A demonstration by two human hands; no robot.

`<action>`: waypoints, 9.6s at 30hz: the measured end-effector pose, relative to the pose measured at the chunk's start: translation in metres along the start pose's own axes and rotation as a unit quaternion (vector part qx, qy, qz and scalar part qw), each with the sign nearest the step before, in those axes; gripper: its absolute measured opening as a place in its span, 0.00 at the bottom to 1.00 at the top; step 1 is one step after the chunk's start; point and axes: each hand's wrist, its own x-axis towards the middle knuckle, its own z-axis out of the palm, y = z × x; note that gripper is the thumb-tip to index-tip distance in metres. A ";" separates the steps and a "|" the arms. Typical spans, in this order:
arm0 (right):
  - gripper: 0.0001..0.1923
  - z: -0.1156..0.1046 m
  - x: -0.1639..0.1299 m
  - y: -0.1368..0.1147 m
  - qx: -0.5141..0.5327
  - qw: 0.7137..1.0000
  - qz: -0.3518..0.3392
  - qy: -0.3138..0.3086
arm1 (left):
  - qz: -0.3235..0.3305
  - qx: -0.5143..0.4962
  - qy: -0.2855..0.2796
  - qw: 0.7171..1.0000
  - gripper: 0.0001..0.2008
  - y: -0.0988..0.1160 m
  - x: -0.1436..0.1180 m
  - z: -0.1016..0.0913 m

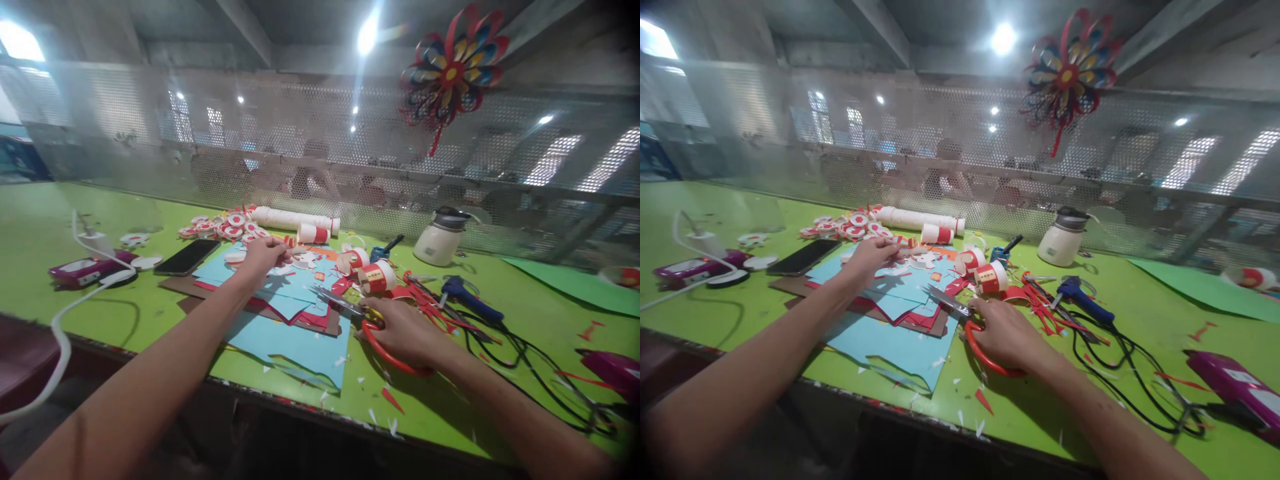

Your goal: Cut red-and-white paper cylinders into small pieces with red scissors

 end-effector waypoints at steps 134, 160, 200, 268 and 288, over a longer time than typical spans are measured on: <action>0.10 0.012 0.091 -0.039 0.550 0.816 -0.004 0.176 | -0.078 -0.109 -0.322 0.937 0.05 -0.007 -0.032 0.027; 0.12 0.008 0.085 -0.038 0.643 0.762 -0.010 0.073 | -0.010 -0.078 -0.377 0.923 0.12 -0.011 -0.030 0.026; 0.10 0.006 0.091 -0.034 0.446 0.851 -0.035 0.274 | 0.033 -0.017 -0.371 0.928 0.09 -0.002 -0.037 0.023; 0.08 -0.020 0.063 -0.046 0.643 0.733 -0.149 0.163 | 0.129 -0.080 -0.391 0.908 0.13 0.028 -0.056 0.015; 0.06 -0.023 0.060 -0.048 0.640 0.734 -0.159 0.162 | 0.035 -0.154 -0.478 0.864 0.11 0.023 -0.048 0.007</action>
